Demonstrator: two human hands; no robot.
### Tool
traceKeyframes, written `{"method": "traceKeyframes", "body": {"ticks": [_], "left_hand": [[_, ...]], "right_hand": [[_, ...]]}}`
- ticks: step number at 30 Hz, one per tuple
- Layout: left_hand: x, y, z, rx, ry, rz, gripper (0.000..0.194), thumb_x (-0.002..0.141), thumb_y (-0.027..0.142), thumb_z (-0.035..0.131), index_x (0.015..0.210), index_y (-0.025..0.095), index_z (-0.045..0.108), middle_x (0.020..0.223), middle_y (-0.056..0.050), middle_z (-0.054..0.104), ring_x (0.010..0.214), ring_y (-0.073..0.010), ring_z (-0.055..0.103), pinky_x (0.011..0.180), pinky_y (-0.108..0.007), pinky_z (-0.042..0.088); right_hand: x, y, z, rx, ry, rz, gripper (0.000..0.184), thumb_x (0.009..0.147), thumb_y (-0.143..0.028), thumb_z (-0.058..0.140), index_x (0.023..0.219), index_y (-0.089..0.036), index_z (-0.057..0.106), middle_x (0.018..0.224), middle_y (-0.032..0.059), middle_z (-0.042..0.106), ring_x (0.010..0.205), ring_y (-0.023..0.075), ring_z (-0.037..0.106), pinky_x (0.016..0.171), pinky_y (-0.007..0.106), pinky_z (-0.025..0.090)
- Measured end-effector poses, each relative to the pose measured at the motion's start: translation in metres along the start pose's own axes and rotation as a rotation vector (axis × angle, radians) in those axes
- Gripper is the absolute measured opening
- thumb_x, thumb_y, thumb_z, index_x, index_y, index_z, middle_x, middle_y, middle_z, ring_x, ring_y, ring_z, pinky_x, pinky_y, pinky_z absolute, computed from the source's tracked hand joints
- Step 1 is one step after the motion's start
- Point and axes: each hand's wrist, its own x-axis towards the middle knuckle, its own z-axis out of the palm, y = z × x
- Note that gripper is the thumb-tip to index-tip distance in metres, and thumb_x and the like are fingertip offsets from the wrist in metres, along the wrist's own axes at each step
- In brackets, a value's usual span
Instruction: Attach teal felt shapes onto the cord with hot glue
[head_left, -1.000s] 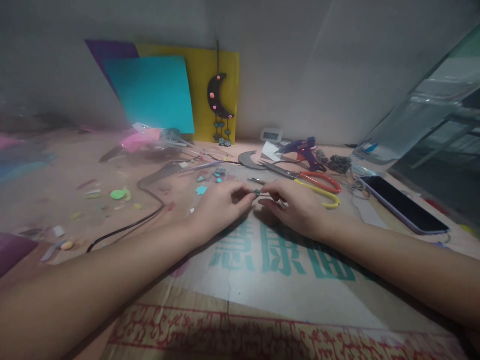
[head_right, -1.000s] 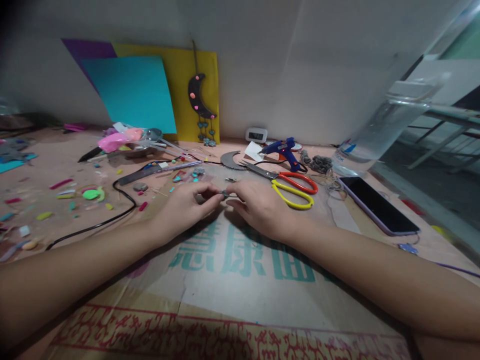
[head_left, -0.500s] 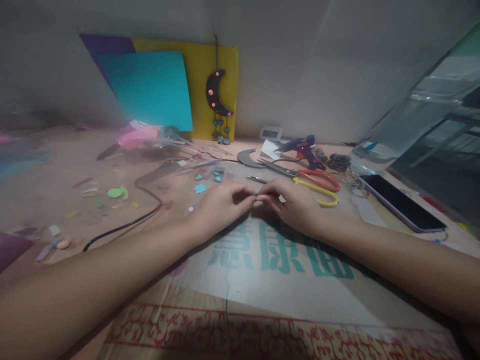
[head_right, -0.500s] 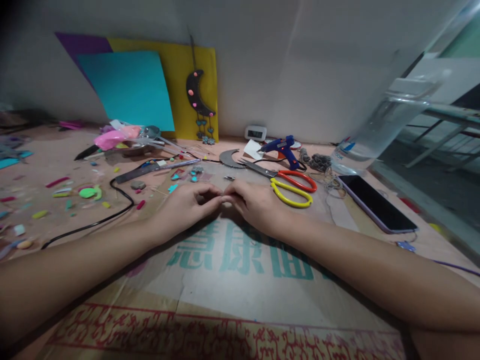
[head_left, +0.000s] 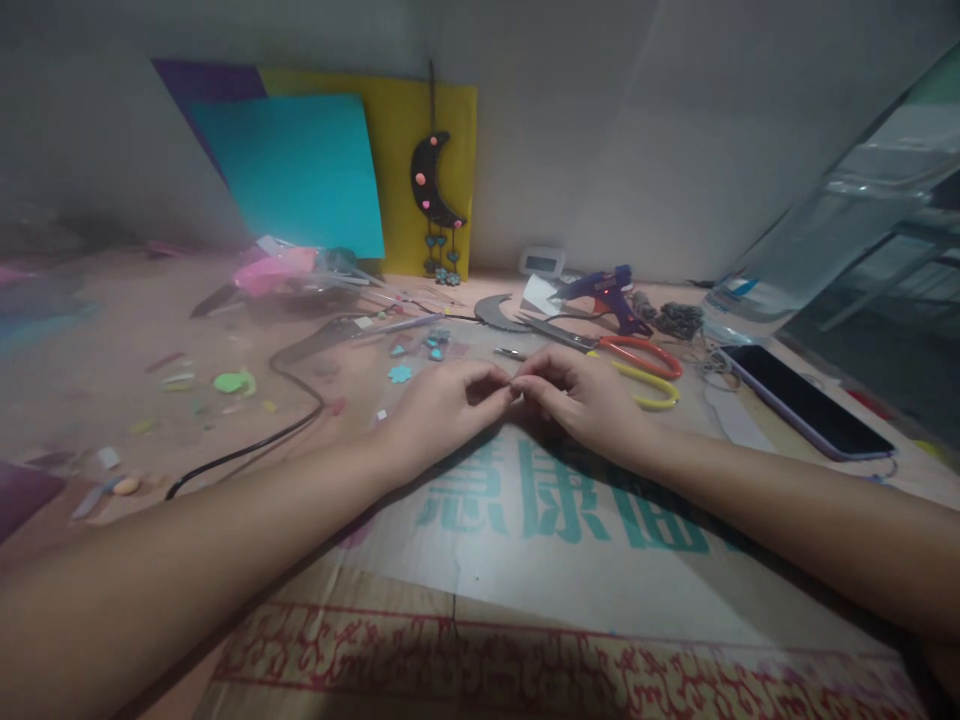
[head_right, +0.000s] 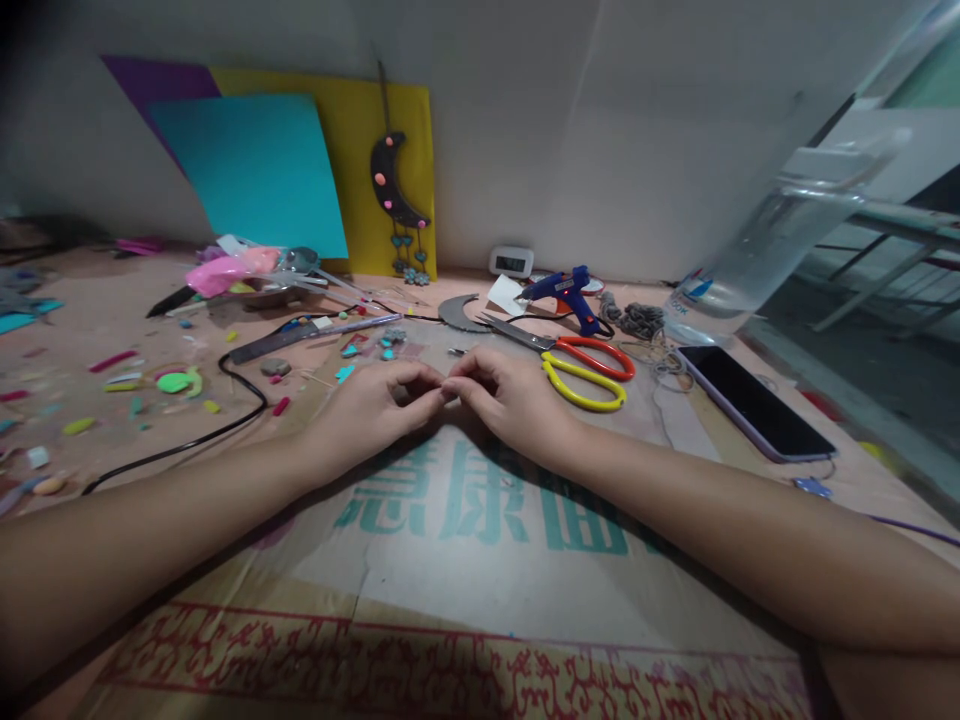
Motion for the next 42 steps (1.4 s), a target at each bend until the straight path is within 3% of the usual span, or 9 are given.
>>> {"method": "traceKeyframes", "body": {"ticks": [5,11,23,42], "left_hand": [[0.002,0.000,0.000,-0.047,0.019,-0.020,0.017,0.089,0.022,0.055,0.085,0.020,0.071,0.081,0.002,0.073,0.075,-0.0135,0.064,0.070,-0.023,0.044],[0.004,0.000,-0.002,-0.075,0.089,-0.118,0.014,0.087,0.024,0.057,0.083,0.016,0.069,0.084,-0.003,0.072,0.080,-0.0167,0.064,0.074,-0.027,0.046],[0.003,0.003,-0.004,-0.086,0.091,-0.065,0.015,0.088,0.022,0.055,0.085,0.016,0.069,0.085,-0.003,0.073,0.081,-0.0162,0.064,0.074,-0.027,0.047],[0.002,0.002,-0.002,-0.050,0.094,-0.005,0.014,0.088,0.025,0.058,0.086,0.018,0.070,0.080,0.000,0.073,0.076,-0.0138,0.065,0.071,-0.024,0.047]], "right_hand": [[0.001,-0.001,-0.001,0.201,-0.044,0.151,0.016,0.090,-0.032,0.055,0.088,-0.017,0.058,0.062,-0.0028,0.060,0.049,0.0101,0.054,0.046,0.021,0.041],[0.000,0.004,0.001,0.297,-0.039,0.177,0.015,0.090,-0.033,0.055,0.091,-0.018,0.055,0.063,-0.0029,0.060,0.050,0.0100,0.054,0.045,0.021,0.042],[-0.001,-0.003,0.003,0.582,-0.162,0.340,0.023,0.089,-0.036,0.059,0.100,-0.018,0.050,0.059,-0.0058,0.060,0.044,0.0070,0.051,0.042,0.016,0.037],[-0.004,0.002,0.009,0.860,-0.241,0.378,0.030,0.085,-0.036,0.067,0.099,-0.020,0.045,0.062,-0.0041,0.065,0.045,0.0083,0.057,0.043,0.017,0.042]]}}
